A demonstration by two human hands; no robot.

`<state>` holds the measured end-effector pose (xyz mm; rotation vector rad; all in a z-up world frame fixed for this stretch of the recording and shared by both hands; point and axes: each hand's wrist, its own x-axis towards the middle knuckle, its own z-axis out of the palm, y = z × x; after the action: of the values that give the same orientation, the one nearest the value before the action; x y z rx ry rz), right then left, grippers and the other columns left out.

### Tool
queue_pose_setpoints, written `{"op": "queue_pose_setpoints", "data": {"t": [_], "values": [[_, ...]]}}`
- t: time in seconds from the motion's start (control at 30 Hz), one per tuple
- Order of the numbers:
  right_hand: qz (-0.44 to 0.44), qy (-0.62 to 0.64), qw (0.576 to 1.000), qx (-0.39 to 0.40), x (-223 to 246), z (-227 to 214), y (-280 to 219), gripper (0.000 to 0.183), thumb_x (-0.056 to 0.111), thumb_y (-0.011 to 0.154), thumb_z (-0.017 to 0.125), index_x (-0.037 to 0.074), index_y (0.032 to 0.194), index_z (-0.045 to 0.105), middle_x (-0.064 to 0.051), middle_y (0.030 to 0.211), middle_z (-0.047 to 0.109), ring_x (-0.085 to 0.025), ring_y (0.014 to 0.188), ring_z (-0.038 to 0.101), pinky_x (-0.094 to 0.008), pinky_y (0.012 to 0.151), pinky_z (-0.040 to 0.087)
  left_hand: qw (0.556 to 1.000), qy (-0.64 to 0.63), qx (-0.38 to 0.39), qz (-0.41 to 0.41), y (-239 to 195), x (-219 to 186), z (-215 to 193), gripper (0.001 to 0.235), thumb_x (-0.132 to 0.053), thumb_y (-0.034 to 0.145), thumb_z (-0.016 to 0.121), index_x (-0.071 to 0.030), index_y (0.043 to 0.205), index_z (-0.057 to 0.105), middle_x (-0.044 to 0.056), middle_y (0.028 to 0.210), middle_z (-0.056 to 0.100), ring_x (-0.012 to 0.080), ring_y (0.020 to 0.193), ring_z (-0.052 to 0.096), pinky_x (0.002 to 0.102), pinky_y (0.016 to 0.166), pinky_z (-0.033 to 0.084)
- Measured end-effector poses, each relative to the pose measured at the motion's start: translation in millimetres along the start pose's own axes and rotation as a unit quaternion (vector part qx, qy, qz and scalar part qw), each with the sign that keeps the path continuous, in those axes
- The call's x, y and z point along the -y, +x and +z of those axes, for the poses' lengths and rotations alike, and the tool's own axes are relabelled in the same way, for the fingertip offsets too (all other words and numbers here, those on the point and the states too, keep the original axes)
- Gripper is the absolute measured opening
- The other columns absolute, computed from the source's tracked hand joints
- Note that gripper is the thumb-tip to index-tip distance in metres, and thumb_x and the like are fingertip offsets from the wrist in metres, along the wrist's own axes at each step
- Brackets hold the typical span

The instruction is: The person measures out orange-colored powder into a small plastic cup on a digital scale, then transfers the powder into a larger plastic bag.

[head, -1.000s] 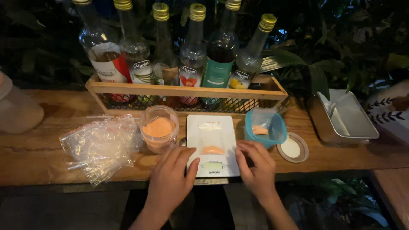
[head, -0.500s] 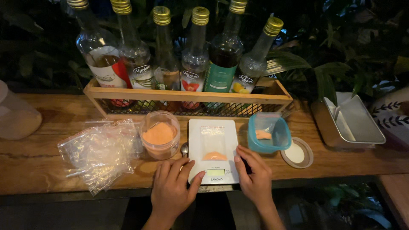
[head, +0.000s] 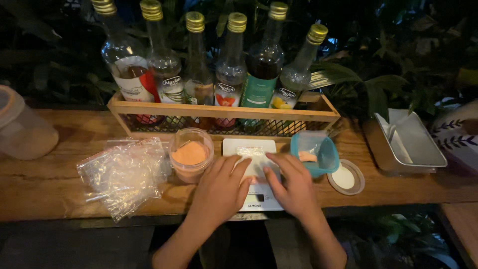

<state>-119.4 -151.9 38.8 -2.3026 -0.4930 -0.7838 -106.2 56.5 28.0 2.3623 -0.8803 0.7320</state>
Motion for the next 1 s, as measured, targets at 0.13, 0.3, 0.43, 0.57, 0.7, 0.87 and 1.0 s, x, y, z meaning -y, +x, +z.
{"op": "queue_pose_setpoints", "data": {"t": [0.13, 0.3, 0.43, 0.57, 0.7, 0.87, 1.0], "values": [[0.090, -0.076, 0.971, 0.209, 3.2, 5.7, 39.6, 0.045, 0.013, 0.089, 0.072, 0.004, 0.134, 0.070, -0.021, 0.127, 0.073, -0.045, 0.127, 0.064, -0.055, 0.106, 0.052, 0.982, 0.020, 0.172, -0.077, 35.0, 3.1, 23.8, 0.067, -0.013, 0.089, 0.066, 0.003, 0.151, 0.049, 0.028, 0.143, 0.058, 0.0463, 0.135, 0.053, 0.054, 0.100, 0.049], [0.088, -0.219, 0.903, 0.359, -26.8, 36.9, 52.6, 0.069, 0.020, 0.076, 0.083, 0.004, 0.141, 0.064, -0.020, 0.140, 0.066, -0.041, 0.132, 0.062, -0.048, 0.110, 0.053, 0.961, 0.070, 0.240, -0.119, 43.0, 15.8, 61.4, 0.067, -0.010, 0.093, 0.055, 0.004, 0.157, 0.042, 0.027, 0.135, 0.066, 0.0438, 0.129, 0.059, 0.052, 0.101, 0.049], [0.096, -0.219, 0.908, 0.345, -31.2, 42.5, 55.5, 0.069, 0.014, 0.074, 0.086, 0.003, 0.139, 0.066, -0.020, 0.136, 0.067, -0.041, 0.131, 0.063, -0.048, 0.110, 0.052, 0.977, 0.120, 0.162, -0.075, 41.9, 26.9, 81.3, 0.055, -0.007, 0.094, 0.054, 0.005, 0.147, 0.053, 0.022, 0.118, 0.071, 0.0410, 0.118, 0.063, 0.051, 0.090, 0.053], [0.070, -0.231, 0.922, 0.303, -37.8, 42.9, 48.8, 0.037, 0.009, 0.076, 0.080, 0.008, 0.113, 0.080, -0.011, 0.111, 0.071, -0.036, 0.113, 0.070, -0.043, 0.096, 0.058, 0.981, 0.166, 0.088, -0.048, 40.1, 31.3, 91.5, 0.024, -0.010, 0.094, 0.054, -0.004, 0.103, 0.076, 0.012, 0.096, 0.070, 0.0328, 0.096, 0.068, 0.044, 0.071, 0.057], [0.068, -0.214, 0.938, 0.266, -51.6, 46.2, 39.9, 0.020, 0.010, 0.081, 0.073, 0.008, 0.100, 0.079, -0.011, 0.099, 0.070, -0.038, 0.099, 0.073, -0.047, 0.086, 0.062, 0.977, 0.191, 0.080, -0.054, 40.1, 37.4, 100.3, 0.018, -0.010, 0.090, 0.057, -0.010, 0.089, 0.075, 0.007, 0.086, 0.068, 0.0273, 0.082, 0.071, 0.039, 0.058, 0.058], [0.028, -0.221, 0.952, 0.211, -53.3, 40.6, 36.0, 0.007, 0.018, 0.089, 0.072, 0.018, 0.092, 0.077, -0.002, 0.086, 0.070, -0.030, 0.089, 0.075, -0.040, 0.076, 0.063, 0.979, 0.178, 0.082, -0.056, 44.8, 26.4, 71.0, 0.017, -0.008, 0.091, 0.057, -0.012, 0.083, 0.071, 0.004, 0.081, 0.064, 0.0254, 0.072, 0.073, 0.037, 0.054, 0.059], [0.048, -0.212, 0.957, 0.190, -26.8, 17.3, 43.4, 0.006, 0.023, 0.090, 0.073, 0.019, 0.093, 0.076, -0.004, 0.089, 0.071, -0.036, 0.086, 0.074, -0.048, 0.074, 0.063, 0.986, 0.157, 0.057, -0.027, 45.5, 19.1, 41.9, 0.015, -0.008, 0.091, 0.058, -0.009, 0.085, 0.072, 0.008, 0.084, 0.065, 0.0307, 0.077, 0.073, 0.042, 0.059, 0.061]]}}
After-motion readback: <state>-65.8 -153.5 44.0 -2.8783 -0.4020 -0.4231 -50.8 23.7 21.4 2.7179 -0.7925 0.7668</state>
